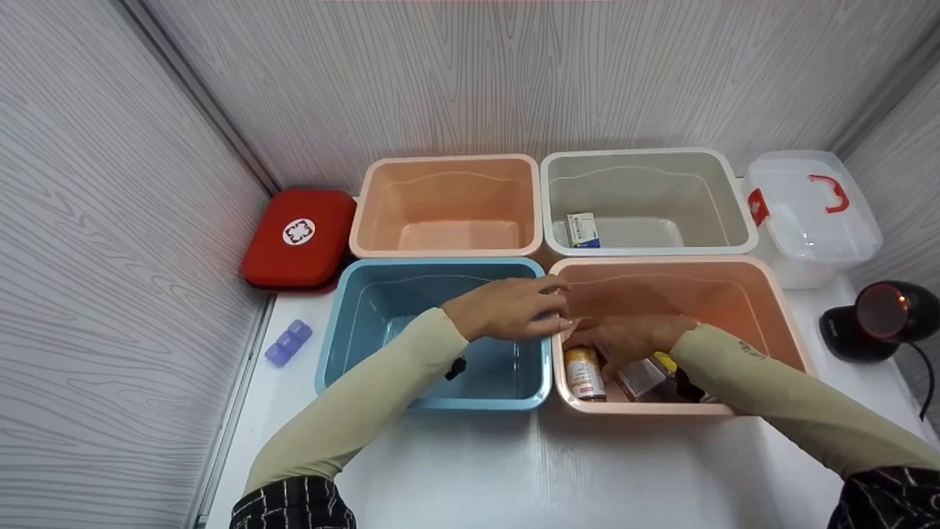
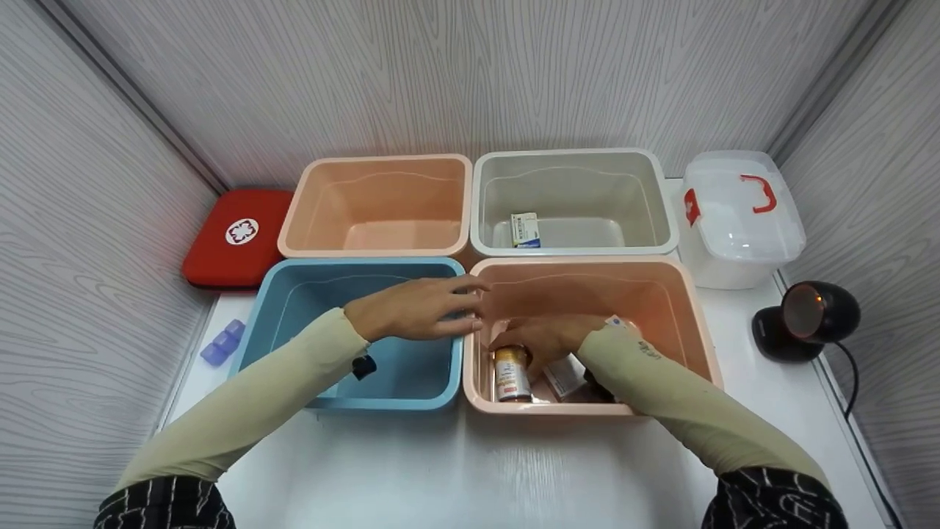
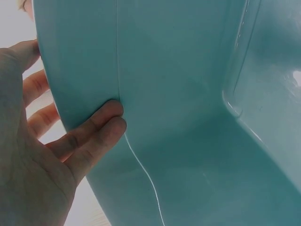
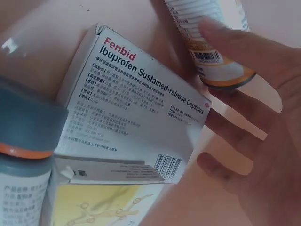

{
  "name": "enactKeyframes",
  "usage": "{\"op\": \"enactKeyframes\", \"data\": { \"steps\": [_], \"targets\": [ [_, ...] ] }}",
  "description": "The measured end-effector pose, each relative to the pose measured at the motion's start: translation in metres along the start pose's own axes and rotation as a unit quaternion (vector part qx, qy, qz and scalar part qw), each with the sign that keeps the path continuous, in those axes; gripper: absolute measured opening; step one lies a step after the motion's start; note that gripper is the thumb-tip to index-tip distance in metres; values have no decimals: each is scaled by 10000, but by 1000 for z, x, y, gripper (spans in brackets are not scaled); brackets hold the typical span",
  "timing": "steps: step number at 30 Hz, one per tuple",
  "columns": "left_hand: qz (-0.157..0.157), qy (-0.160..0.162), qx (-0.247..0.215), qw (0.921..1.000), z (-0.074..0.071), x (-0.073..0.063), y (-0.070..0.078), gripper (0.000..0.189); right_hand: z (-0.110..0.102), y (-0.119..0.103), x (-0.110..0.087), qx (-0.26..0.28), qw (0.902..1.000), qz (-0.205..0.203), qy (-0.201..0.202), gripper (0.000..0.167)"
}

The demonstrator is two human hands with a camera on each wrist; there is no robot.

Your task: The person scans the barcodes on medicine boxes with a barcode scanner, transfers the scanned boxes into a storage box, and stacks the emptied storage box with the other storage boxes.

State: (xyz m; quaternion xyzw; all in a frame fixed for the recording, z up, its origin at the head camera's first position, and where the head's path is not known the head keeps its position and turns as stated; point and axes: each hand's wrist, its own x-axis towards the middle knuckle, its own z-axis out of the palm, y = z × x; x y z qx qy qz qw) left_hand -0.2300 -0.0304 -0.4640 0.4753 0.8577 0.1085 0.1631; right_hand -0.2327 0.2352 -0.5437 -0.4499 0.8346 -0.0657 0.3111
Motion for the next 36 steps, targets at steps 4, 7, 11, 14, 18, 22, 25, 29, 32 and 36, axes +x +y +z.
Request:
{"op": "enactKeyframes", "data": {
  "steps": [4, 7, 11, 14, 18, 22, 25, 29, 32, 36],
  "targets": [
    [-21, -47, -61, 10000, 0, 0, 0, 44, 2, 2, 1, -210, 9996, 159, 141, 77],
    [-31, -41, -24, 10000, 0, -1, 0, 44, 1, 5, -2, -308, 9982, 365, 372, 67],
    [-37, -29, -32, 10000, 0, 0, -1, 44, -1, 13, -11, -178, 9958, 589, 676, 60],
    [-26, -49, -34, 10000, 1, 0, 0, 45, -3, 19, -19, 301, 9933, 618, 932, 62],
    [-66, -87, -54, 9999, 0, 1, 0, 45, -6, 23, -28, 703, 9884, 548, 1226, 58],
    [-44, -74, -89, 9999, 0, 0, -1, 44, -7, 22, -31, 639, 9872, 564, 1347, 49],
    [-9, -62, -97, 9999, 0, 1, -1, 46, -6, 18, -33, 453, 9895, 618, 1228, 48],
    [-43, -86, -140, 9999, 0, 0, -2, 47, -3, 10, -29, -138, 9948, 754, 670, 57],
    [-71, -94, -141, 9998, 0, 0, -1, 47, -1, 4, -22, -402, 9941, 962, 315, 63],
    [-81, -121, -141, 9998, 1, 1, 0, 49, 2, 0, -11, -483, 9937, 978, 242, 75]
  ]
}}
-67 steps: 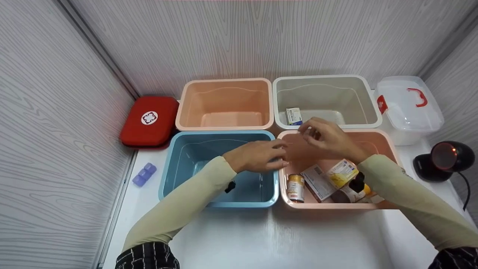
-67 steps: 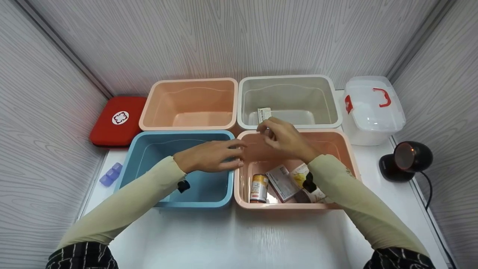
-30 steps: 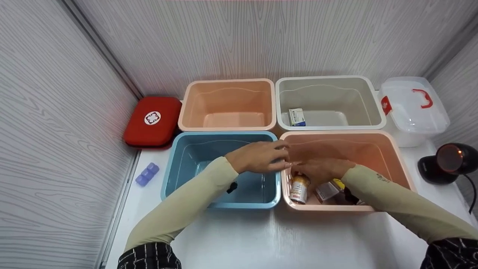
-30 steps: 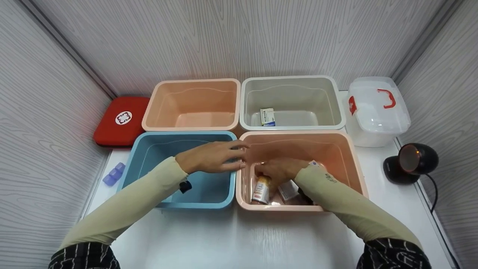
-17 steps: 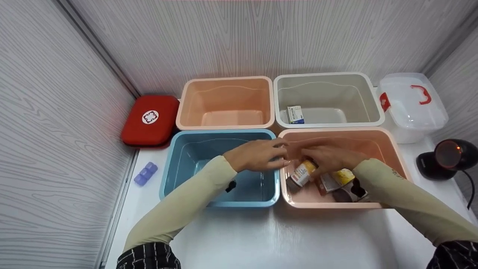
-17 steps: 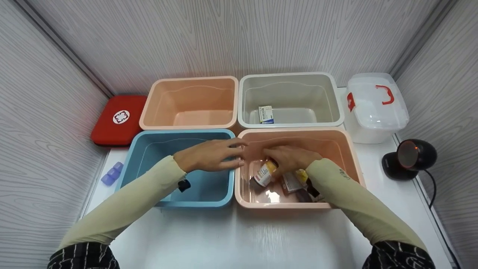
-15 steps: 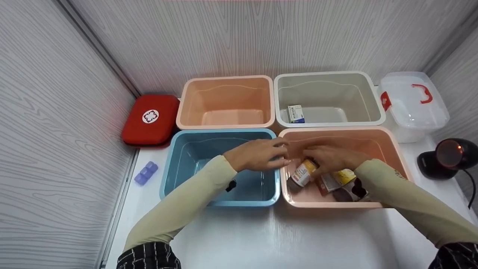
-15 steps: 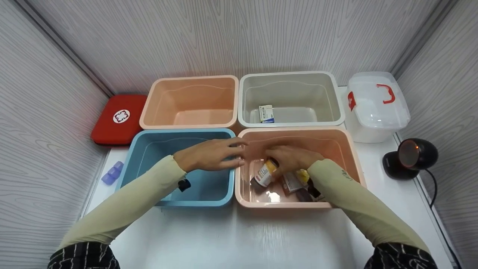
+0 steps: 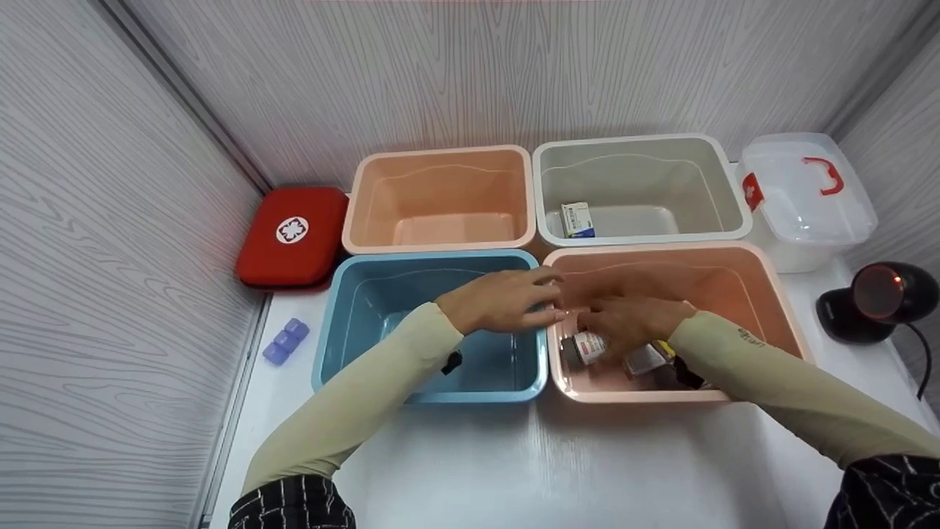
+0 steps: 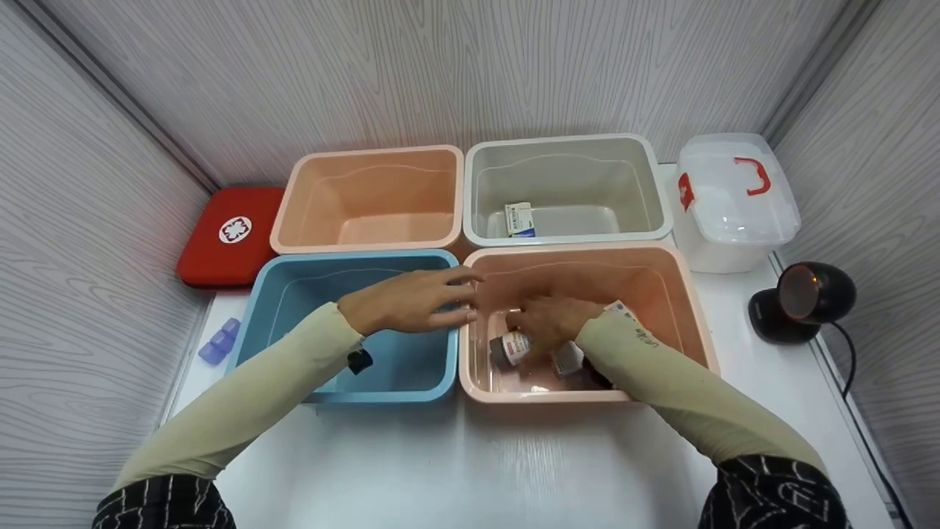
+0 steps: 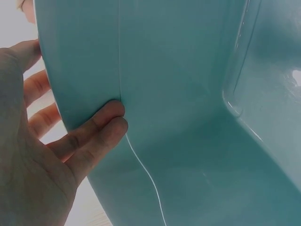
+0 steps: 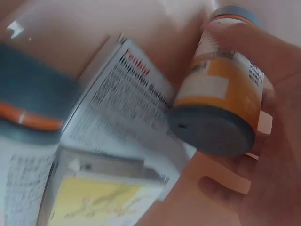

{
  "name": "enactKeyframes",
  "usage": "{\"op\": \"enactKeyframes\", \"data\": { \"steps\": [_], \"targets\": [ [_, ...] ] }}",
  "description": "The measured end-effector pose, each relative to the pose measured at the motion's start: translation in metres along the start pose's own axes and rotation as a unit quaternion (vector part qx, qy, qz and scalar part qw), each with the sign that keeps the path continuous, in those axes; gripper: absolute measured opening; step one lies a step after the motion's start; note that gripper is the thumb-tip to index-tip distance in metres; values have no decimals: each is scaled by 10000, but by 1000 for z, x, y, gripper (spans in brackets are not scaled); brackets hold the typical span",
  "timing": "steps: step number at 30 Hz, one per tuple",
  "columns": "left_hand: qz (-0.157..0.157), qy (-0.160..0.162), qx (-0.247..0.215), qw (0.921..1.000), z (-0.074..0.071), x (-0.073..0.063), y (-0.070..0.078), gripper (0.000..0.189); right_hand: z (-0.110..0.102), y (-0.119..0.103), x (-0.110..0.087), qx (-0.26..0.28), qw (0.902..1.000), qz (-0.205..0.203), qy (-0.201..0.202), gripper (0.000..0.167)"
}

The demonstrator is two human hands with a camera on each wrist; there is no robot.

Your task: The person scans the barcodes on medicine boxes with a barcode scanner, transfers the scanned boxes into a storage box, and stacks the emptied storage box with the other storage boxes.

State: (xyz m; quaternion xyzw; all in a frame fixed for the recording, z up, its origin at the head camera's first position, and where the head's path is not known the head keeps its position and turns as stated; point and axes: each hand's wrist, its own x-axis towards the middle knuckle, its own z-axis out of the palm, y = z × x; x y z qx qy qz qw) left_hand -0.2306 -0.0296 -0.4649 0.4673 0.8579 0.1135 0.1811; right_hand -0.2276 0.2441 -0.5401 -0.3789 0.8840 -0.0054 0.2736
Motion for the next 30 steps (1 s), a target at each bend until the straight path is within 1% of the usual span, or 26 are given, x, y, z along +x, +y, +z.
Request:
{"op": "enactKeyframes", "data": {
  "steps": [2, 3, 5, 7, 9, 11, 13, 15, 18, 22, 23, 25, 28, 30],
  "targets": [
    [-20, -12, 1, 10000, 0, 0, 0, 50, -1, -1, 5, -47, 9998, -194, 20, 79],
    [-21, -15, -9, 10000, 1, 1, 0, 50, -1, 0, 7, -29, 9995, -298, 45, 76],
    [-18, -15, -31, 10000, 1, 1, 0, 50, -3, 1, 8, 178, 9990, -403, 86, 73],
    [-13, -7, -74, 10000, 0, 1, 1, 49, -7, 4, 6, 615, 9973, -385, 146, 72],
    [20, 13, -109, 9999, 0, 1, 0, 48, -11, 7, 0, 1210, 9919, -301, 248, 69],
    [24, 33, -135, 9999, 0, 1, 0, 46, -17, 10, -8, 1721, 9839, -267, 409, 65],
    [40, 47, -120, 9999, -1, 0, 0, 44, -24, 14, -17, 2248, 9728, -249, 510, 62],
    [48, 61, -48, 10000, 0, 0, 0, 44, -31, 18, -28, 2643, 9619, -244, 659, 62],
    [88, 77, 70, 9999, 1, 0, -1, 46, -40, 23, -47, 3299, 9399, -188, 860, 65],
    [82, 67, 123, 9999, 1, 1, -2, 49, -51, 28, -74, 3557, 9230, -165, 1462, 65],
    [69, 59, 118, 9999, 1, 1, -2, 49, -54, 29, -80, 3521, 9214, -105, 1639, 66],
    [37, 55, 85, 9999, 1, 1, -2, 49, -58, 30, -92, 3431, 9186, 123, 1955, 67],
    [28, 58, 47, 10000, 1, 0, -2, 49, -62, 31, -107, 3423, 9096, 476, 2306, 72],
    [30, 67, 0, 10000, 0, 0, -2, 49, -64, 31, -116, 3447, 9033, 601, 2482, 75]
  ]
}}
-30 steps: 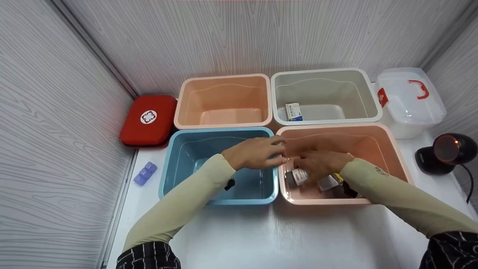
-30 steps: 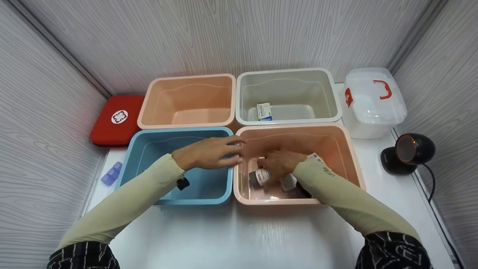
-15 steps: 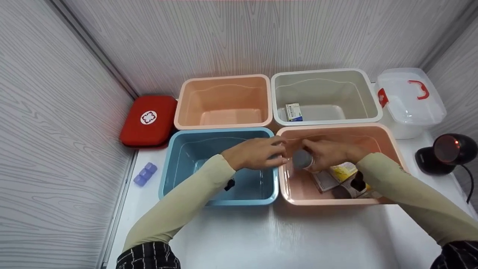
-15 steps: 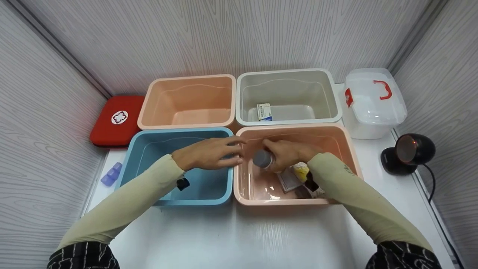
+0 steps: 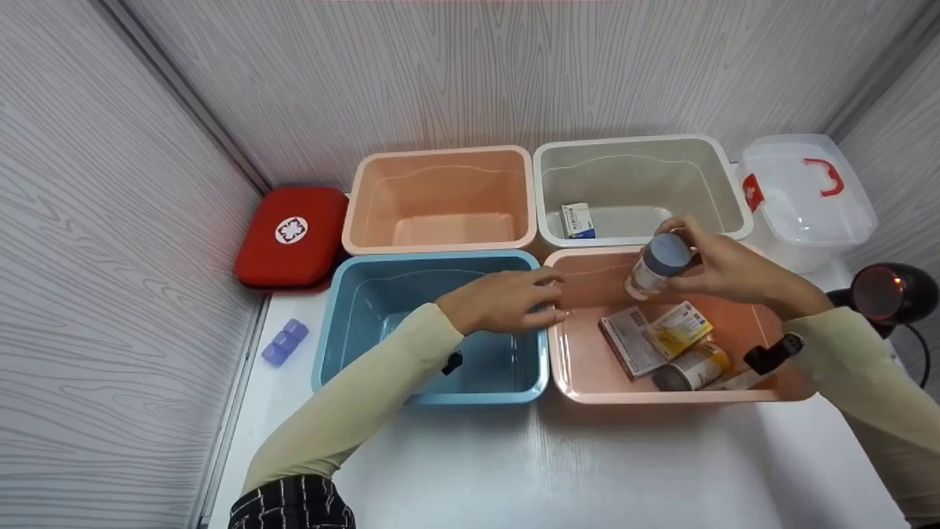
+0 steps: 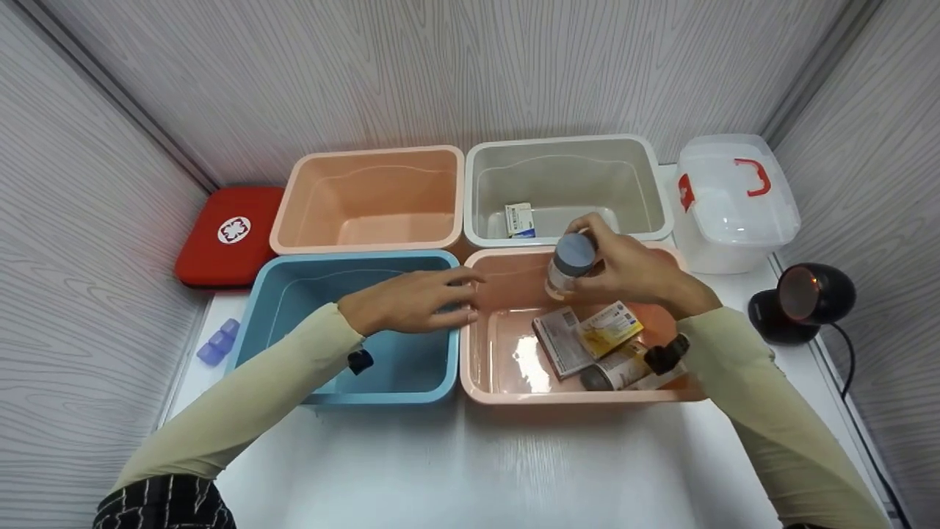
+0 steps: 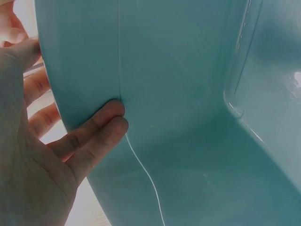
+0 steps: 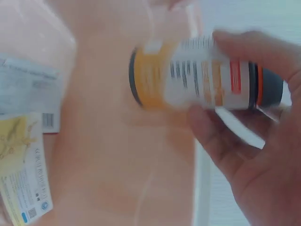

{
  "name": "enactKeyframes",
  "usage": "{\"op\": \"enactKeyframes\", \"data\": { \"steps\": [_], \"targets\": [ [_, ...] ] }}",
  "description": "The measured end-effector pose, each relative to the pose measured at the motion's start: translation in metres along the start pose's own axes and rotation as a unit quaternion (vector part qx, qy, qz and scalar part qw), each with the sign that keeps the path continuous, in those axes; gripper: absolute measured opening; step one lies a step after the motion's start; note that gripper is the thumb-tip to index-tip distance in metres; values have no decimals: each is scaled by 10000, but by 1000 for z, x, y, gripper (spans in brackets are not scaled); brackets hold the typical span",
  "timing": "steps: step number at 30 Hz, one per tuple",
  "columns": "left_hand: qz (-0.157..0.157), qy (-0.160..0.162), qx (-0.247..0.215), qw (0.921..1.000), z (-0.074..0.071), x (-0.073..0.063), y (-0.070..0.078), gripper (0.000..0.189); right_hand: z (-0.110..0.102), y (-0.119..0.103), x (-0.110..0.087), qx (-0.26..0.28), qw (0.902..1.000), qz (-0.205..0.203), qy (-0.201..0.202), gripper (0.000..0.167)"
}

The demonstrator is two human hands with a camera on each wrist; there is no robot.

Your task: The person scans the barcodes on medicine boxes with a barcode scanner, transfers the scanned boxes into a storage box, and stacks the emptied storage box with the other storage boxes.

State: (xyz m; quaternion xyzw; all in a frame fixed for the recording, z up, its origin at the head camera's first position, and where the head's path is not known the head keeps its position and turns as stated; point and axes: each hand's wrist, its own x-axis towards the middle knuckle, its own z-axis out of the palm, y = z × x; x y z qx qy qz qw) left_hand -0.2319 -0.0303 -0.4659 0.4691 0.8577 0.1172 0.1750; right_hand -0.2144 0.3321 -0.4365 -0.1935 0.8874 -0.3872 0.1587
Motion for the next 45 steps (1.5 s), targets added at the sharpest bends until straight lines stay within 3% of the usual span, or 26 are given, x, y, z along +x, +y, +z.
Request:
{"op": "enactKeyframes", "data": {
  "steps": [5, 12, 19, 26, 33, 38, 40, 42, 43, 45],
  "targets": [
    [-20, -3, -44, 10000, 0, 0, 0, 49, -11, 2, -14, -127, 9985, -296, 435, 70],
    [-35, -60, -77, 9999, 0, 1, 1, 51, -18, 10, -29, 61, 9947, 3, 1025, 60],
    [22, -38, 46, 10000, -1, -1, 1, 54, -24, 15, -42, 354, 9873, -839, 1299, 57],
    [57, -27, 43, 10000, -1, 0, 0, 52, -23, 25, -56, 403, 9754, -845, 1994, 25],
    [73, -14, 21, 10000, 0, 0, -2, 53, -25, 35, -71, 366, 9635, -773, 2536, 48],
    [75, -7, 10, 10000, 1, 0, -2, 53, -28, 43, -81, 385, 9562, -353, 2880, 47],
    [55, -21, 7, 10000, 1, 0, -2, 53, -29, 51, -88, 525, 9496, -154, 3088, 45],
    [38, -36, -1, 10000, 1, 0, -2, 53, -29, 62, -95, 1367, 9337, -157, 3307, 42],
    [36, -42, -2, 10000, 1, 0, -2, 53, -28, 68, -99, 1852, 9209, -187, 3426, 41],
    [27, -53, -5, 10000, 0, 0, -1, 53, -26, 81, -106, 2892, 8857, -332, 3618, 40]
  ]
}}
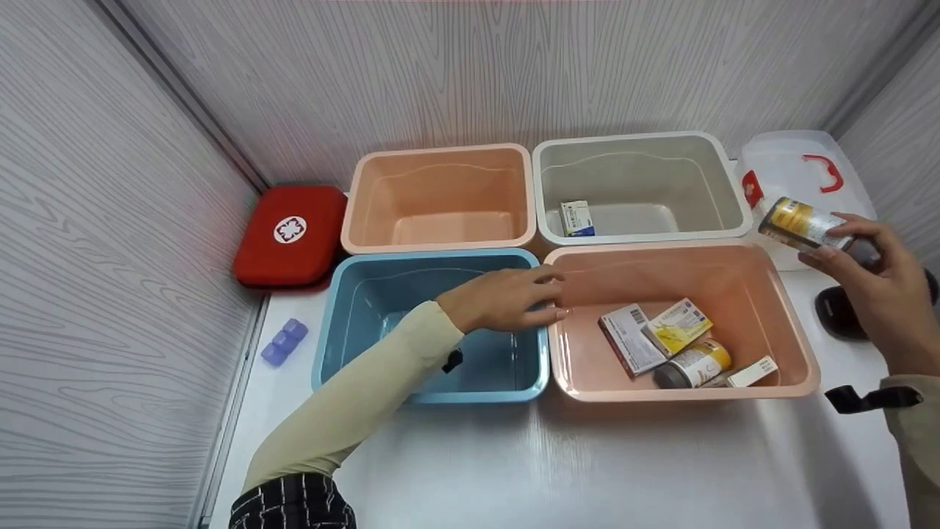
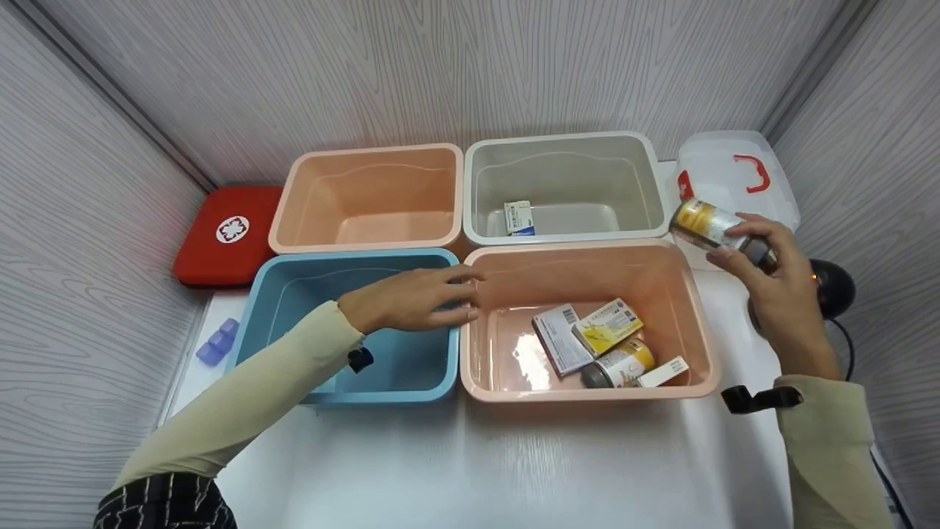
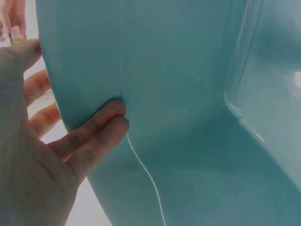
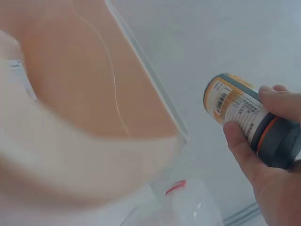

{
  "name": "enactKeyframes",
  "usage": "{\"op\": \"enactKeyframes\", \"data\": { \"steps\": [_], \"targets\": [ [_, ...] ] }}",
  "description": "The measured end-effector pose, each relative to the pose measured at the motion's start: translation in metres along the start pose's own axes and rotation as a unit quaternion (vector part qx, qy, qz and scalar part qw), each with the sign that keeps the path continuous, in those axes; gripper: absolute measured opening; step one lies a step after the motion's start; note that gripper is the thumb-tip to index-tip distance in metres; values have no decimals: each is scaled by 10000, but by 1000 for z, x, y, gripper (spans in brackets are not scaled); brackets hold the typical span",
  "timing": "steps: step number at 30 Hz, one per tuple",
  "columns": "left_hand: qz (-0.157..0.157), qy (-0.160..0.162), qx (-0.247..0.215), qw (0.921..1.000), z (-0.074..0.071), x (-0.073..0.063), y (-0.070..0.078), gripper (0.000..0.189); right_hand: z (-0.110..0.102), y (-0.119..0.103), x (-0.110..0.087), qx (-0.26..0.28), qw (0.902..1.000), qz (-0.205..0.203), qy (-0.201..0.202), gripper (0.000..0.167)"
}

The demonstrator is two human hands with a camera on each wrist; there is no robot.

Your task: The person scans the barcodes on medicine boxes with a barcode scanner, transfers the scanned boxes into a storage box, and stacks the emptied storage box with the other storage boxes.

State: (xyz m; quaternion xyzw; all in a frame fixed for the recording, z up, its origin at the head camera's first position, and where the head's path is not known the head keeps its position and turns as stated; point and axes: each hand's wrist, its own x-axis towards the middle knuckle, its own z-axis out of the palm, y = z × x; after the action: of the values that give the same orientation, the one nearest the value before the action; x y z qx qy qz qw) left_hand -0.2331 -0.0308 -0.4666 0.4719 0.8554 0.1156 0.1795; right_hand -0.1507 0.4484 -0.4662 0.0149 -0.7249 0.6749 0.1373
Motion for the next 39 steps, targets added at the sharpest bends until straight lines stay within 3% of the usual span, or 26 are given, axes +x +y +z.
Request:
{"op": "enactKeyframes", "data": {
  "steps": [2, 8, 15, 18, 23, 27, 33, 39],
  "targets": [
    [-1, -13, -12, 10000, 0, 0, 0, 52, -9, 10, -5, 908, 9953, 199, 274, 45],
    [12, -58, -34, 10000, 0, 0, 1, 55, -26, 41, -23, 1517, 9803, 1028, 742, 60],
    [40, -54, -53, 10000, -1, 1, 1, 56, -28, 72, -35, 2722, 9349, 1633, 1589, 57],
    [20, -64, -84, 9999, -1, 1, 1, 54, -27, 80, -40, 2951, 9208, 1763, 1842, 54],
    [13, -29, -67, 10000, -1, 1, 1, 52, -27, 87, -48, 3329, 8943, 2233, 1987, 55],
    [52, -3, -109, 9999, -1, 0, 1, 52, -29, 91, -54, 3660, 8678, 2592, 2141, 55],
    [70, -11, -41, 10000, -1, 1, 1, 49, -33, 98, -60, 4301, 8319, 2645, 2302, 48],
    [41, 11, -14, 10000, -1, 1, 2, 50, -31, 99, -61, 4432, 8212, 2582, 2502, 49]
  ]
}}
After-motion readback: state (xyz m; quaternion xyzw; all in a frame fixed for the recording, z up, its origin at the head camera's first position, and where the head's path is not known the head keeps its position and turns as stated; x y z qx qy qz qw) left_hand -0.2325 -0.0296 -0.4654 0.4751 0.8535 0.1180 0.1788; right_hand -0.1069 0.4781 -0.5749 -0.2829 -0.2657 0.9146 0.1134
